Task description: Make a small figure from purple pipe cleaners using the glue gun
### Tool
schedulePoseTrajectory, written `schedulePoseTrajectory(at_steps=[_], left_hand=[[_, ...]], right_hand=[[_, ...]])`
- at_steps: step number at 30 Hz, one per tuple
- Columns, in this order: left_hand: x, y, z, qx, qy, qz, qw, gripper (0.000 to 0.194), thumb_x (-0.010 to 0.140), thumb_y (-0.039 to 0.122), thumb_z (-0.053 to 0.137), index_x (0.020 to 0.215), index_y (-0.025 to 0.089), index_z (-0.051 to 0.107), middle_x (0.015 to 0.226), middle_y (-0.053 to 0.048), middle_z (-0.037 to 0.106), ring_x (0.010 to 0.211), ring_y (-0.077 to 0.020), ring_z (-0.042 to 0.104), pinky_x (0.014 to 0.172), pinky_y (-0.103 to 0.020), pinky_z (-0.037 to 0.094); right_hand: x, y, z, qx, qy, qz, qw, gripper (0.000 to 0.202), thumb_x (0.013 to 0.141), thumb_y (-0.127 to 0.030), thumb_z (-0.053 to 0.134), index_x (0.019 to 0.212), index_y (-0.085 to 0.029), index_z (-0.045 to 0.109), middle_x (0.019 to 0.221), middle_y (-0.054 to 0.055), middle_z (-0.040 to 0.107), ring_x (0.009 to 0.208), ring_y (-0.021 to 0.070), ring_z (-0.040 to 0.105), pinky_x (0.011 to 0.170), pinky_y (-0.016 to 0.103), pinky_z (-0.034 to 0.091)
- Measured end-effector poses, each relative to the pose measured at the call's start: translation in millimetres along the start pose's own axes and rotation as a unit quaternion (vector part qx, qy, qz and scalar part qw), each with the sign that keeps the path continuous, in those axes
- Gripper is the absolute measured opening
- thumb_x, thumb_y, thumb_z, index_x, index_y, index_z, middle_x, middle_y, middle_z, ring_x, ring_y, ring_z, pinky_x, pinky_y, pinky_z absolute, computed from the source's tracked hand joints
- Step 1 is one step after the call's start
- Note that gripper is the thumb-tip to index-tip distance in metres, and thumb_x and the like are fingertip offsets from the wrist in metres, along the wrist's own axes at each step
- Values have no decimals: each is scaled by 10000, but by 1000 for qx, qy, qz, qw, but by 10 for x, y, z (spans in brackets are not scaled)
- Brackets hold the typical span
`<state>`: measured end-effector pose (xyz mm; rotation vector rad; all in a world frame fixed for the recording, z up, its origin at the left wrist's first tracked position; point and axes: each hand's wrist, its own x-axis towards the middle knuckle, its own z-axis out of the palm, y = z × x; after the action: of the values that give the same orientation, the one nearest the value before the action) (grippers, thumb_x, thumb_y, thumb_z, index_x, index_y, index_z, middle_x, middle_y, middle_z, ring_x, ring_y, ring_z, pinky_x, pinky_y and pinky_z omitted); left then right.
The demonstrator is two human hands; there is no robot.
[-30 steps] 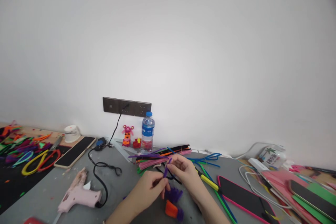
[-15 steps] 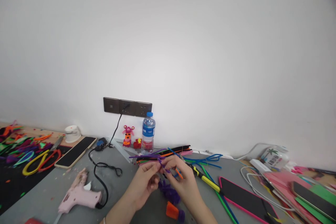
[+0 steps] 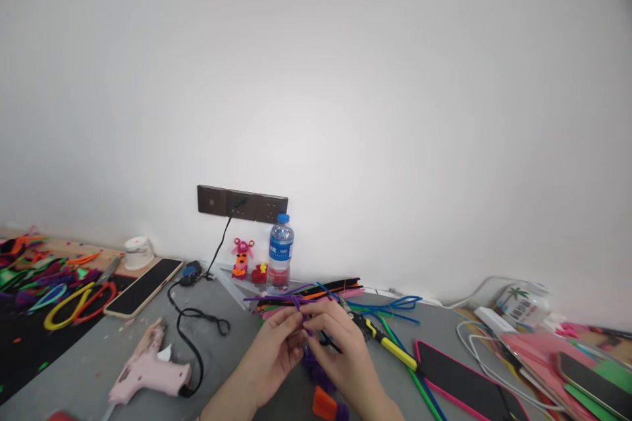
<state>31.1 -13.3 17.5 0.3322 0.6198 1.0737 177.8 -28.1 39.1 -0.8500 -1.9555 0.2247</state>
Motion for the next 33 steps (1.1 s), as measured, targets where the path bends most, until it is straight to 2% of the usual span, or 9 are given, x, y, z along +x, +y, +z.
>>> schedulePoseTrajectory(at_steps=[7,13,16,19,24,27,30,33], left_hand=[[14,39,-7,75,-22,46,996,335,544,271,896,758,130,682,669,12,676,581,-76,607,499,-153,414],[36,73,-34,117,-70,59,989,352,604,257,841,645,172,502,572,80,532,534,-61,508,528,-179,381],[36,92,-39,123,-95,51,987,352,629,220,807,643,180,458,591,82,510,554,-63,492,546,-183,383],[28,122,-47,145,-96,41,984,344,633,211,796,652,183,453,598,80,502,561,-65,487,552,-184,383],[4,178,-69,207,-122,30,970,318,621,215,813,648,169,499,589,66,507,542,-67,465,556,-197,382],[-19,197,-71,245,-138,33,959,315,594,223,831,639,161,525,594,54,540,532,-73,465,536,-205,371],[-47,219,-62,295,-153,18,943,299,593,245,830,639,156,548,638,11,618,538,-83,478,522,-207,355],[-69,262,-52,337,-167,0,927,267,593,254,821,621,148,578,617,7,619,521,-81,455,507,-210,336]], right_hand=[[28,-9,4,-44,-9,-41,998,212,848,-57,521,877,-254,594,993,74,709,864,210,637,746,348,503],[12,-9,25,-38,-35,-24,998,249,788,-13,523,852,-247,582,1008,65,691,912,215,628,808,342,482],[6,-8,22,-1,-41,0,999,242,782,-9,535,839,-240,579,1006,64,681,932,209,624,822,319,477],[21,-16,-14,61,-45,42,996,196,821,-43,534,829,-231,591,983,70,674,940,206,626,819,304,480],[87,-17,-133,159,-59,116,979,84,849,-166,610,789,-213,645,873,61,700,839,211,645,772,305,486],[117,-11,-205,212,-75,152,962,106,850,-250,639,762,-201,671,830,65,704,815,220,641,766,319,481],[125,-24,-248,230,-93,155,956,143,841,-291,659,732,-200,679,763,47,666,763,208,614,722,305,470],[125,-49,-259,218,-107,143,959,144,833,-294,674,721,-206,694,814,39,621,792,197,590,729,294,454]])
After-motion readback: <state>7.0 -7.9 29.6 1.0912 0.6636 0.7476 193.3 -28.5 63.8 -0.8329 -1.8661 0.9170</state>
